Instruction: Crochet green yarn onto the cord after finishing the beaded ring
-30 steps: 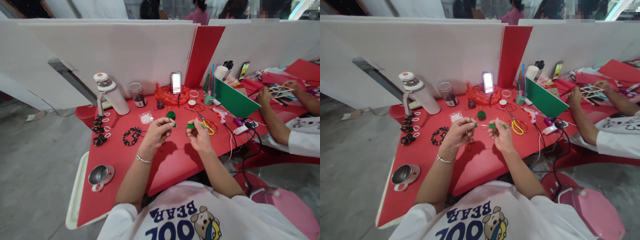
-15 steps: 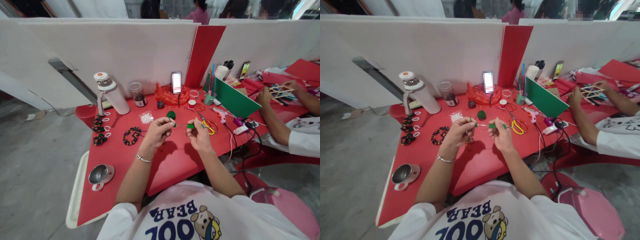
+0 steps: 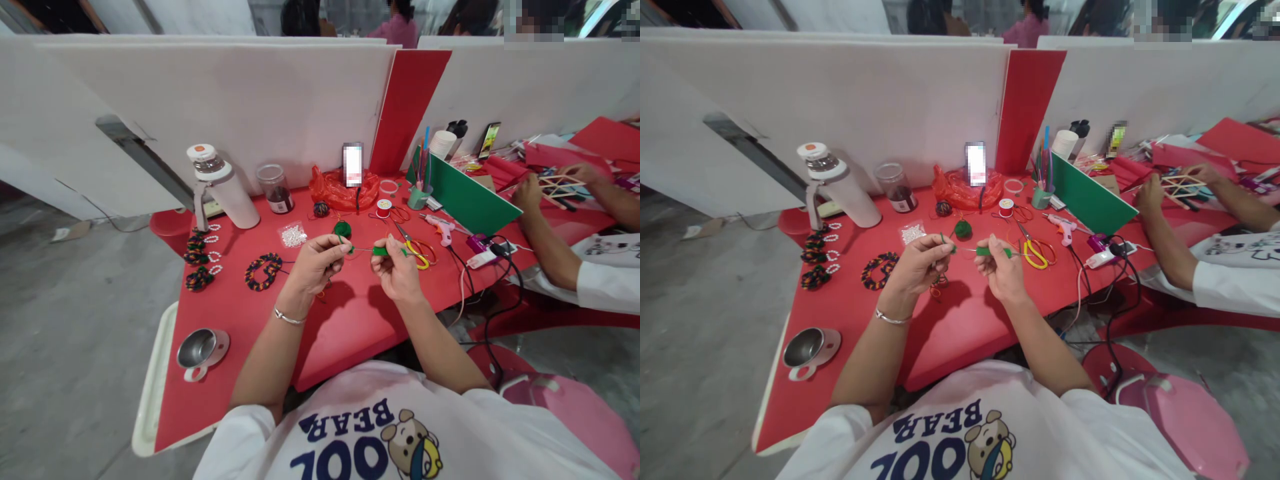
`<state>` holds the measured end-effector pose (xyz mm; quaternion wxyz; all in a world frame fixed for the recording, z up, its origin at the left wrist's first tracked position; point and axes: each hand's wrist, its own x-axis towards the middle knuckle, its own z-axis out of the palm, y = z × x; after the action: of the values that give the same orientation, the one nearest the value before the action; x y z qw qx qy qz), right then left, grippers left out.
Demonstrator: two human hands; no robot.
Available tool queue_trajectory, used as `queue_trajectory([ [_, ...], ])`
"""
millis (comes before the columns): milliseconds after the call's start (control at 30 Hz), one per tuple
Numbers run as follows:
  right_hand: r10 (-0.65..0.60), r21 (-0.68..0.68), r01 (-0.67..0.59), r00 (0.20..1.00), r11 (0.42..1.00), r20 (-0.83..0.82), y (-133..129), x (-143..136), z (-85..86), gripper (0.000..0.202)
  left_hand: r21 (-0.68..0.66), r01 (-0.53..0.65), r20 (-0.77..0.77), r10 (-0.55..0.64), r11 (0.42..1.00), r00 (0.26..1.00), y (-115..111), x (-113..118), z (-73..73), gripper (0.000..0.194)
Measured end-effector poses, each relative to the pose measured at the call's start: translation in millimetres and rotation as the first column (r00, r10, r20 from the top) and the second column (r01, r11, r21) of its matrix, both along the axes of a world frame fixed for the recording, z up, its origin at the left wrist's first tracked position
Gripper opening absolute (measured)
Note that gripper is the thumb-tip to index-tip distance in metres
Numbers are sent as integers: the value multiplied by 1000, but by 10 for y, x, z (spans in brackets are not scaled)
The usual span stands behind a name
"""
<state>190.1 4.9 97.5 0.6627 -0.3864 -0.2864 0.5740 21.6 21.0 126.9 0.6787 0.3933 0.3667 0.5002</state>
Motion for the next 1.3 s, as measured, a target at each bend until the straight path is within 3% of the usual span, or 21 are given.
queue_trajectory([
  [167,32,3,-32,1000,999,-2,-12,1,-5,37,11,1,16,-1,1000,1000,3,7,-19,40],
  [300,125,72,-128,992,989,34,-43,6,-60,38,35,6,32,-7,999,999,2,21,-26,37],
  [433,77,258,-144,964,955,256,-111,7,-96,28,33,-2,35,0,999,999,-3,24,-29,47],
  [500,-60,387,-136,889,912,455,-138,26,-95,18,31,-15,27,14,999,1000,-3,20,-31,52],
  [567,-214,498,-173,751,850,624,-139,60,-93,16,43,-16,21,15,999,1000,-2,16,-34,54],
  [633,-333,582,-243,626,776,705,-111,102,-104,18,65,-7,19,5,998,1000,-3,12,-38,54],
  [733,-405,627,-309,548,715,732,-58,139,-145,19,86,8,11,-9,996,1000,-5,12,-48,55],
  [833,-402,625,-284,563,727,722,-69,114,-175,19,96,10,7,-10,995,1000,-1,17,-70,55],
  [967,-352,600,-134,702,789,619,-160,34,-149,21,111,1,-2,-1,994,1000,8,27,-107,53],
  [1033,-348,586,-87,730,806,588,-179,17,-118,20,110,-7,0,7,994,1000,7,28,-110,50],
  [1167,-378,608,-150,661,780,648,-142,40,-66,17,105,-29,16,27,994,999,-5,14,-74,50],
  [1300,-391,620,-170,642,766,659,-122,44,-41,18,131,-56,2,56,990,998,-17,8,-42,52],
])
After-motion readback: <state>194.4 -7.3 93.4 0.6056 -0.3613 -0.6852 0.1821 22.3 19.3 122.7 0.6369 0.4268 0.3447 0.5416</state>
